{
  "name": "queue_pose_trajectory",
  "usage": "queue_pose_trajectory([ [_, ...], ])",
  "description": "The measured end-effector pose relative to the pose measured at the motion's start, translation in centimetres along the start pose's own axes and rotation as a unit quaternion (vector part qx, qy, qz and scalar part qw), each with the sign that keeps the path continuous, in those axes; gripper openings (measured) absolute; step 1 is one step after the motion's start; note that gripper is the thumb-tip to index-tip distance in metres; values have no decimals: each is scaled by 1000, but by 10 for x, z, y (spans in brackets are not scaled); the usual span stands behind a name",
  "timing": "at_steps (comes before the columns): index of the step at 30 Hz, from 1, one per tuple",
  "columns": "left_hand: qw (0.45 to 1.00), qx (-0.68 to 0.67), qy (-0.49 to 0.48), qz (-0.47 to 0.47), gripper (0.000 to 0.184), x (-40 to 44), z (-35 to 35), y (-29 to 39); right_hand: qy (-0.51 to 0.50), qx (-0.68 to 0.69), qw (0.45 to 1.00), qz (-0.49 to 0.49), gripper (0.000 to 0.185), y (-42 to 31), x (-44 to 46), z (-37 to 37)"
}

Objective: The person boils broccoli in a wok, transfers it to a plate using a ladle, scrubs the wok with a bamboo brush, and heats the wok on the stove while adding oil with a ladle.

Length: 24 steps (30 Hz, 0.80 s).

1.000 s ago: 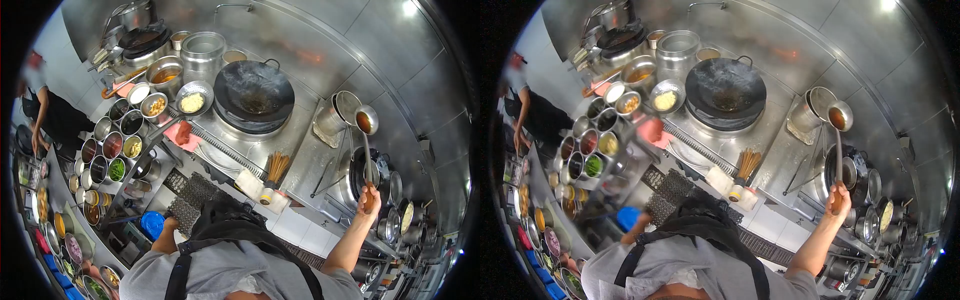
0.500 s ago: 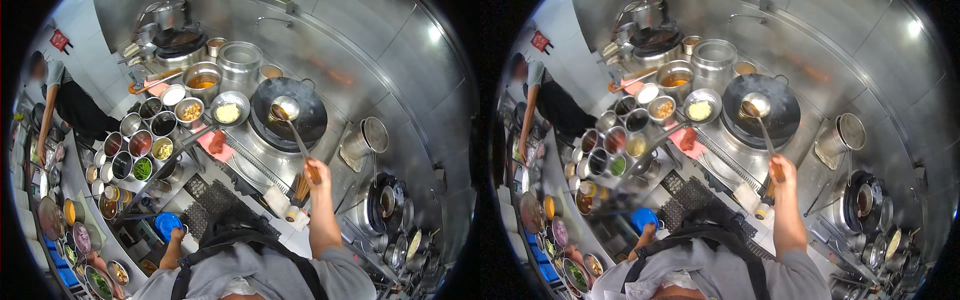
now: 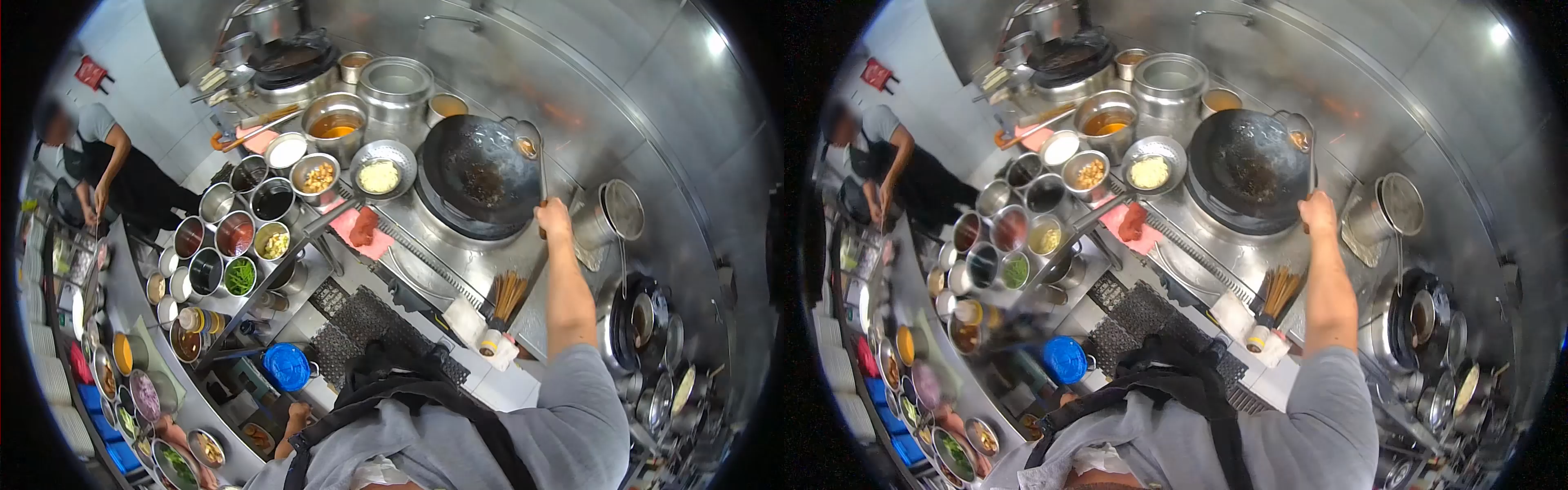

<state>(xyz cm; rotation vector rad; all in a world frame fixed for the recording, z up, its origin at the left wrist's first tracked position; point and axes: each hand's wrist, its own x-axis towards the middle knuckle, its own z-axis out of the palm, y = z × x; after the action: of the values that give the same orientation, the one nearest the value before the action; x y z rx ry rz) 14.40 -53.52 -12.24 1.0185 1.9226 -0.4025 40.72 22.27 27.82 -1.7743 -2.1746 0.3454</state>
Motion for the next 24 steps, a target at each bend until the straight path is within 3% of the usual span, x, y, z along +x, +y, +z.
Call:
queue_pose_trajectory([
  [1,985,141,46,90,26,6,11,-4,5,-56,998,-17,27,15,-15,-14],
  [5,992,-123,27,-27,27,31,-27,-11,-13,-56,998,29,35,29,-94,-87],
  [8,911,-388,70,-119,31,55,-86,7,42,-42,998,27,47,93,-122,-113],
  [11,872,-463,112,-112,35,69,-129,39,102,-10,993,52,57,154,-152,-151],
  [13,851,-493,160,-91,36,84,-148,68,120,24,983,137,60,198,-172,-182],
  [14,891,-412,188,-28,37,114,-137,60,138,42,977,160,61,224,-183,-189],
  [16,923,-354,150,24,38,117,-140,94,160,-12,967,200,56,268,-209,-212],
  [18,964,-176,121,161,40,108,-138,126,154,3,945,290,38,289,-236,-233],
  [19,946,-112,111,284,41,103,-137,136,167,-19,938,303,32,323,-242,-226],
  [20,942,22,110,315,38,96,-125,150,184,-28,931,313,29,362,-249,-218],
  [22,975,-9,59,214,36,85,-106,157,171,-24,916,361,31,399,-263,-220],
  [24,984,-35,42,172,35,69,-97,170,157,12,897,412,31,432,-271,-215],
])
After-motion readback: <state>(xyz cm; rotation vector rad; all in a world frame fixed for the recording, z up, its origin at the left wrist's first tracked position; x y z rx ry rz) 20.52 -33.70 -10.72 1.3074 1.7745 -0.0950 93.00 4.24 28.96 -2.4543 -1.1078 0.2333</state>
